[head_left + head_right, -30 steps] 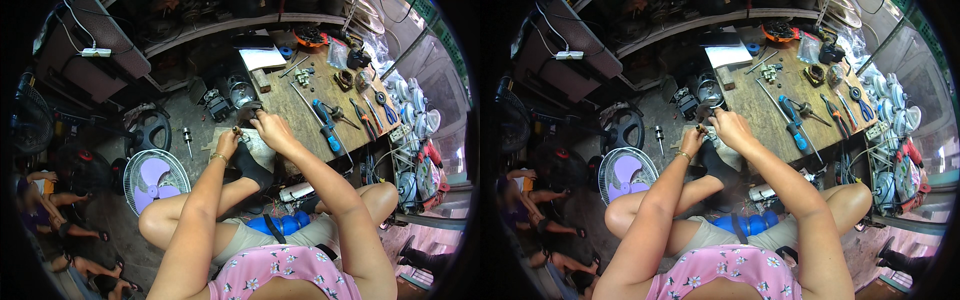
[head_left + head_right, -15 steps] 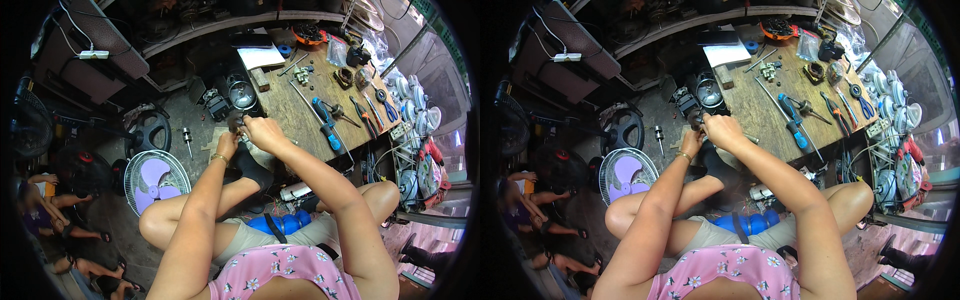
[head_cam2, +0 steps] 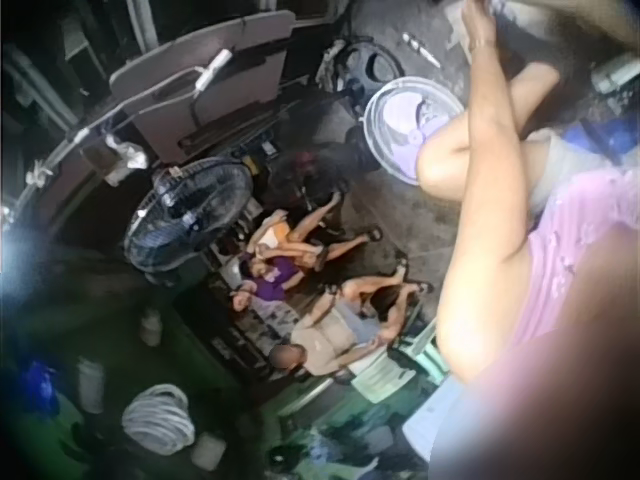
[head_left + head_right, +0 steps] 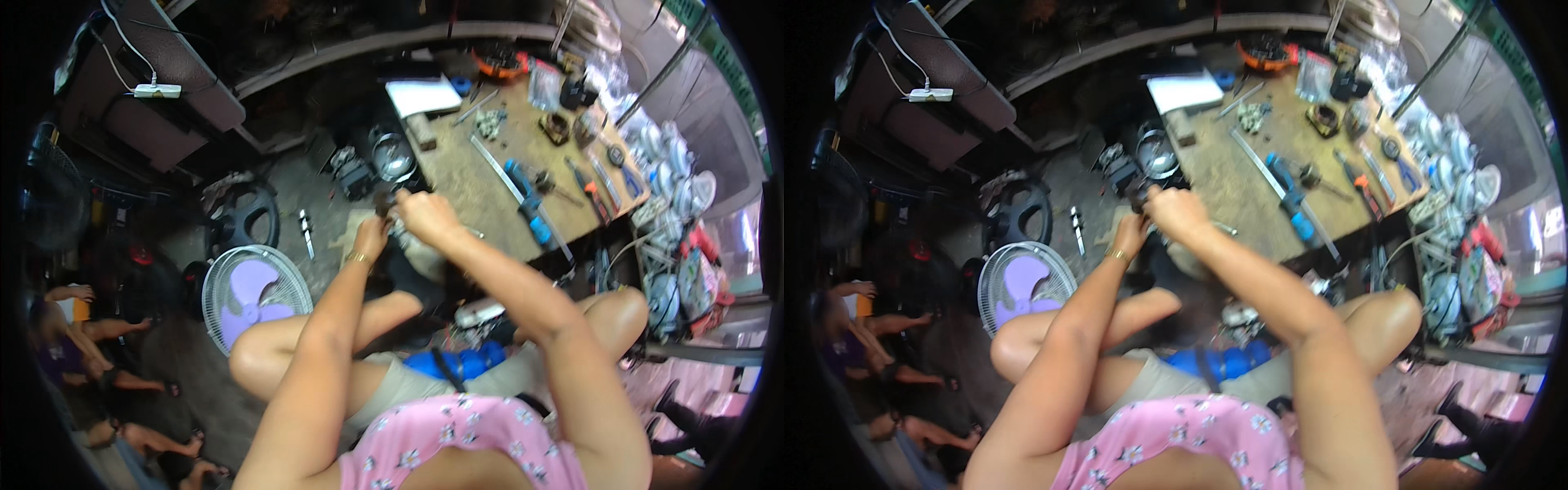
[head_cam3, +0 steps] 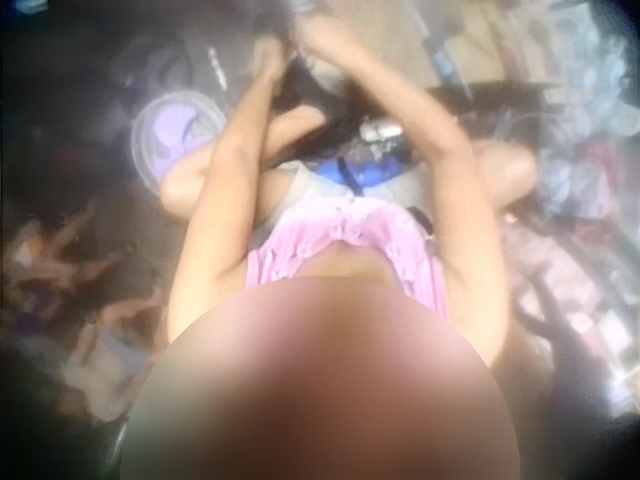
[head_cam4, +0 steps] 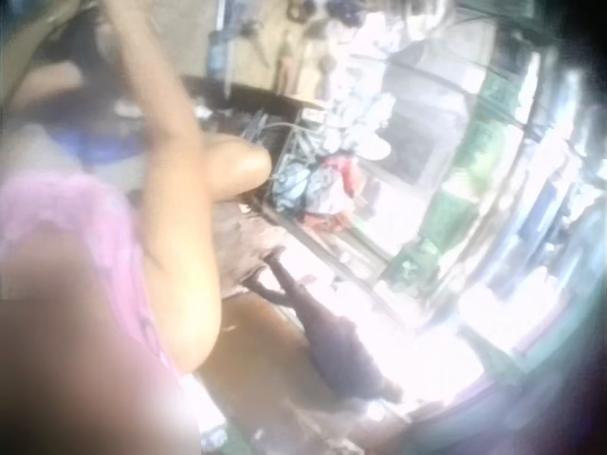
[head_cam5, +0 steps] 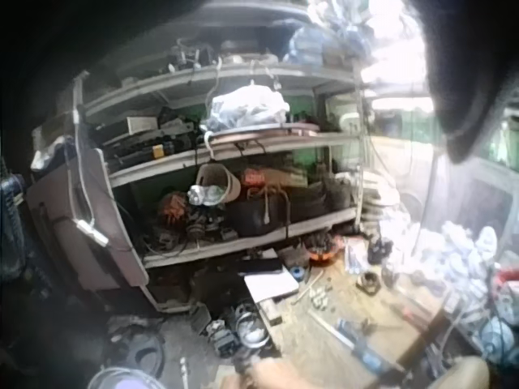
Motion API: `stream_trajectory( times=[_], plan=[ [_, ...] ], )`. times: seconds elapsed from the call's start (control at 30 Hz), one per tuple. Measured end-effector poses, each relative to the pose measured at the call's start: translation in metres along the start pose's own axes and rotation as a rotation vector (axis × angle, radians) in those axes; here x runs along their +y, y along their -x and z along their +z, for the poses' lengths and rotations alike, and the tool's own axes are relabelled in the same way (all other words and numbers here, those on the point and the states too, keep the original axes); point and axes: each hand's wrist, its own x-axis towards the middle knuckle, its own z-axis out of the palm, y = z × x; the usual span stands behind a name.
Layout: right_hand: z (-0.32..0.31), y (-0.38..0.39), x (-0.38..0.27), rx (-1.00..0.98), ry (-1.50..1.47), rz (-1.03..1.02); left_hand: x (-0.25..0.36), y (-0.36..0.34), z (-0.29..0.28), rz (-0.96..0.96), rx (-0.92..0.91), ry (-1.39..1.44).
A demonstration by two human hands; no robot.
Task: The person sits on the floor and uses a hammer to tap a small metal component on a wooden block. They then pick up a circular mechanical part, inspect it, and place it on the table. The person searches through a bowl of small parts and handles a few items before the clip ends.
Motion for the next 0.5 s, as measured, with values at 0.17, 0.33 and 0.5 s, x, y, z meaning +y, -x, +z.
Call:
stream_trajectory(
  times=[0.17,0.33,0.5],
  plan=[
    [-0.019,-0.005,-0.015,0.262,-0.381,-0.088,0.006,0.016,-0.027,0.061,0.022,0.185],
    [-0.001,-0.004,0.017,0.463,-0.571,-0.079,0.042,-0.016,-0.073,-0.048,0.181,0.686],
    [0.000,0.007,0.019,0.473,-0.606,-0.109,0.134,-0.014,-0.129,-0.087,-0.073,1.103]
  ],
)
